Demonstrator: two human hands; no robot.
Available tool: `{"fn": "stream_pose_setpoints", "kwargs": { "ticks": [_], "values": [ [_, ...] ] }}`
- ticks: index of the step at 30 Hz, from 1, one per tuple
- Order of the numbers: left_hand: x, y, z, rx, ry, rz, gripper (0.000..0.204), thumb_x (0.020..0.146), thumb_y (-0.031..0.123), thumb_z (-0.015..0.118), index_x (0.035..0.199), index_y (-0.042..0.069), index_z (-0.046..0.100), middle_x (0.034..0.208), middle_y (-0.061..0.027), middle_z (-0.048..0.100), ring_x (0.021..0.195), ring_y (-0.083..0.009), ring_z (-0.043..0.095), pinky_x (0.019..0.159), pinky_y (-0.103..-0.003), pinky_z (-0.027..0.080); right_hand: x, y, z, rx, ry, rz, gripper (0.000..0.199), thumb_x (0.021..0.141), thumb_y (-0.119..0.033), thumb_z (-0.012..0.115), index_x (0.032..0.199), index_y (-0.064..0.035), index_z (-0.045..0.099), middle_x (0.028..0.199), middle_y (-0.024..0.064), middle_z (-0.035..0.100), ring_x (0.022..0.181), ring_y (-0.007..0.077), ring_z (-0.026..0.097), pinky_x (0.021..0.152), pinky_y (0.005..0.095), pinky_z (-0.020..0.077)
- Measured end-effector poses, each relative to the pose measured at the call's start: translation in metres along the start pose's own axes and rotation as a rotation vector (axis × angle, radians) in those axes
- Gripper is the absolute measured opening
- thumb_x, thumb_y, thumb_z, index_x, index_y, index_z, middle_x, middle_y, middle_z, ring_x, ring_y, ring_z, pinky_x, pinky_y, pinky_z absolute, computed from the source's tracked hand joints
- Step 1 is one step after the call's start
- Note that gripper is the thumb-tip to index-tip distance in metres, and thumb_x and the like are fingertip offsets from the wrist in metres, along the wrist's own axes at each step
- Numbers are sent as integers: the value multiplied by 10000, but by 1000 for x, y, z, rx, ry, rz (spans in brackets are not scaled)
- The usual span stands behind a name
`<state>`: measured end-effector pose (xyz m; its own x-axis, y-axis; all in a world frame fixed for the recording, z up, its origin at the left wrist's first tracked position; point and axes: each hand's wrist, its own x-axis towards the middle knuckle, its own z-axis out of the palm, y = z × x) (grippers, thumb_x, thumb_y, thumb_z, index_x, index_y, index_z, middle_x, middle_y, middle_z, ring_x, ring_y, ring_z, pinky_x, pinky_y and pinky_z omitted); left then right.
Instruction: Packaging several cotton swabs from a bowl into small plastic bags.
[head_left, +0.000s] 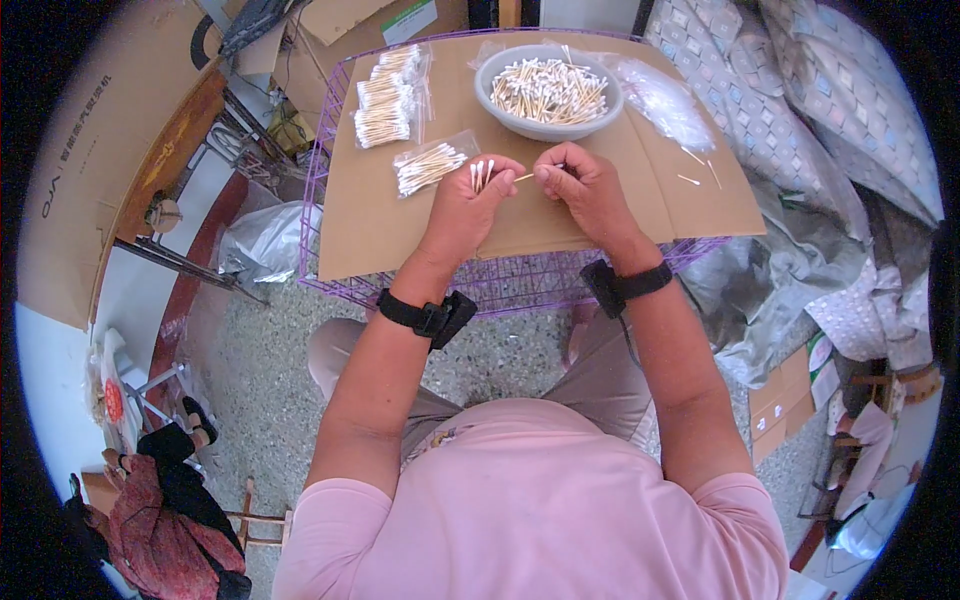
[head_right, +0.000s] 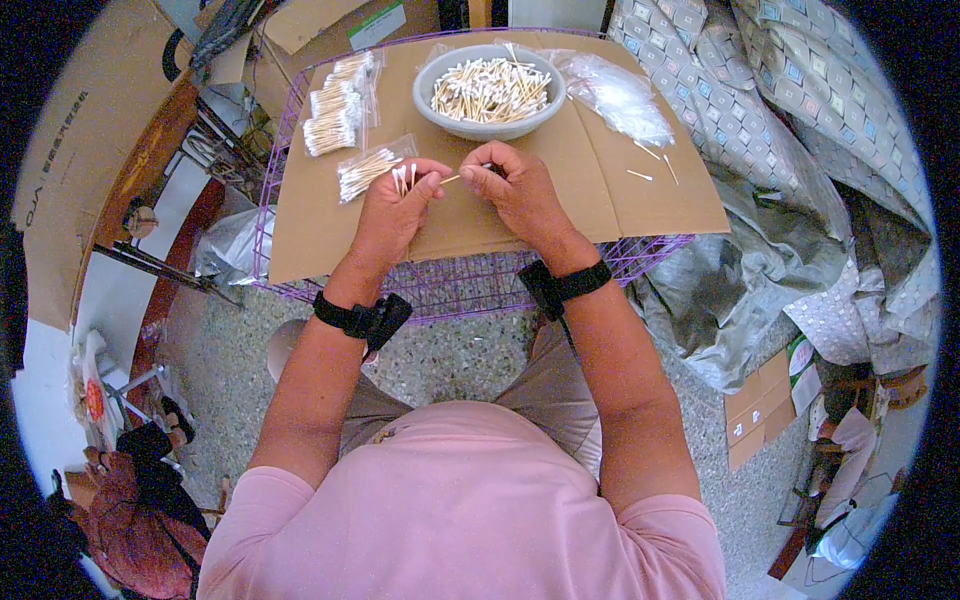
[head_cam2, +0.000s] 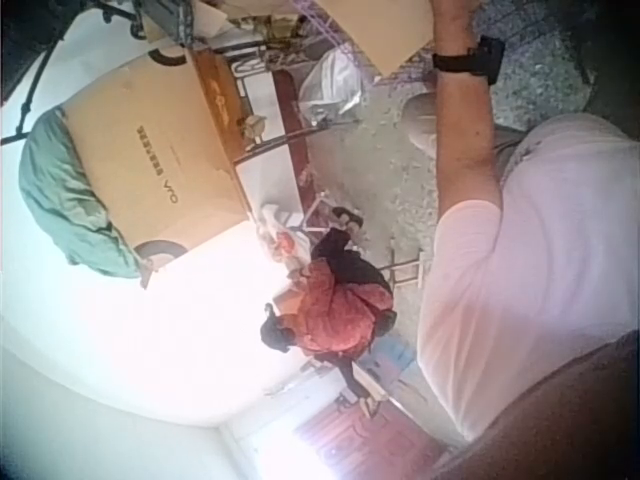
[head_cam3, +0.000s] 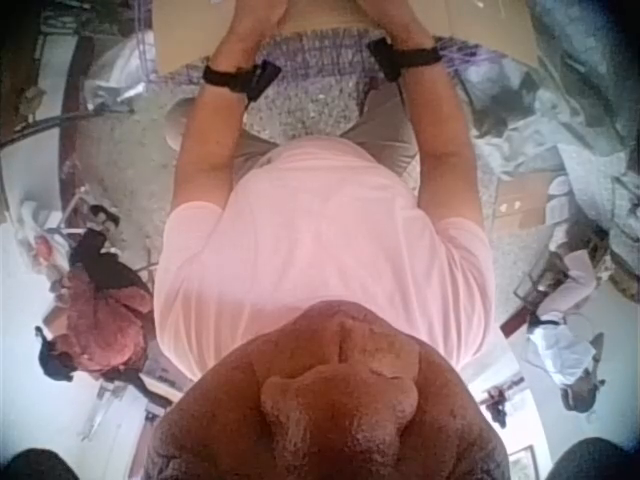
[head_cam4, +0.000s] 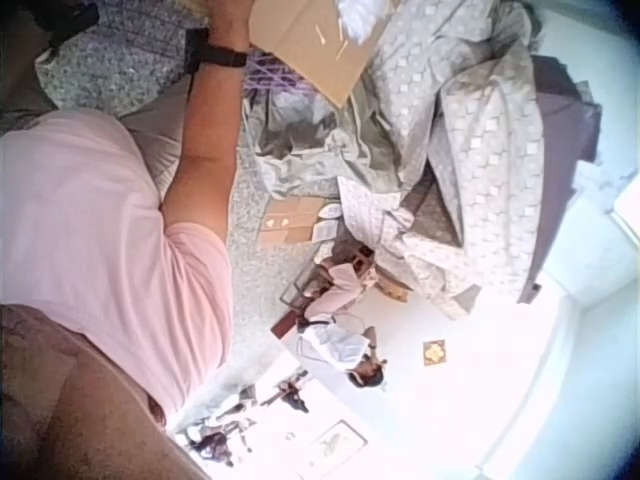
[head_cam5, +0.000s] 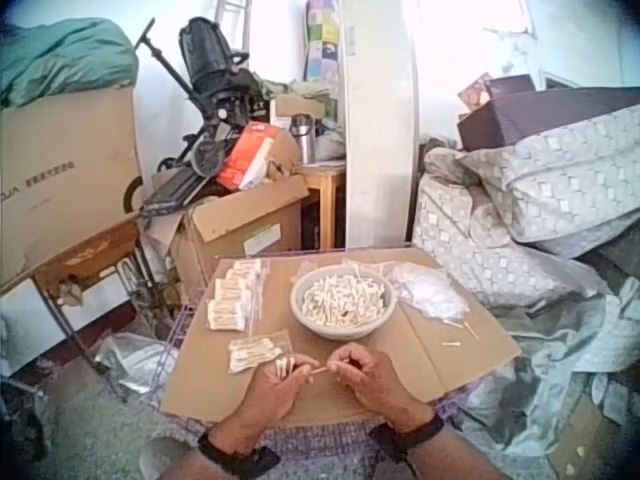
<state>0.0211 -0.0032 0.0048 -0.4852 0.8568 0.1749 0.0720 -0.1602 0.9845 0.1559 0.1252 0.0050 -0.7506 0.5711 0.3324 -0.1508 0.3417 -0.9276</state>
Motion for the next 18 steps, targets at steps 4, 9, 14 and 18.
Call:
{"fn": "stream_pose_setpoints", "kwargs": {
  "ticks": [4, 9, 14, 18],
  "values": [
    [1, -4, 1, 75, -48, 57, 138, 933, 136, 575, 1003, 44, 650, 779, 39, 584, 672, -29, 483, 586, -190, 389, 0, 0, 0, -39, -10, -2, 140, 884, -176, 649, 868, -41, 618, 722, -30, 563, 651, 55, 493, 568, 222, 411],
    [2, -6, 1, 96, -73, 61, 138, 939, 139, 568, 1014, 53, 646, 801, 40, 587, 686, -32, 492, 585, -189, 394, 0, 1, 0, -39, 3, -13, 141, 883, -174, 649, 867, -38, 618, 717, -27, 567, 647, 58, 494, 568, 226, 413],
    [3, -8, 0, 112, -100, 97, 134, 935, 121, 570, 1008, 26, 629, 833, 14, 603, 777, -66, 551, 694, -214, 454, 0, 1, 0, -53, -2, -19, 139, 881, -172, 650, 873, -37, 620, 725, -20, 581, 653, 59, 501, 574, 229, 418],
    [3, -10, -1, 113, -102, 98, 135, 932, 120, 575, 1012, 24, 626, 840, 13, 607, 779, -65, 554, 699, -217, 461, 0, 2, 1, -53, 6, -35, 130, 879, -166, 650, 876, -39, 624, 731, -21, 588, 662, 59, 505, 580, 230, 422]
  ]
}}
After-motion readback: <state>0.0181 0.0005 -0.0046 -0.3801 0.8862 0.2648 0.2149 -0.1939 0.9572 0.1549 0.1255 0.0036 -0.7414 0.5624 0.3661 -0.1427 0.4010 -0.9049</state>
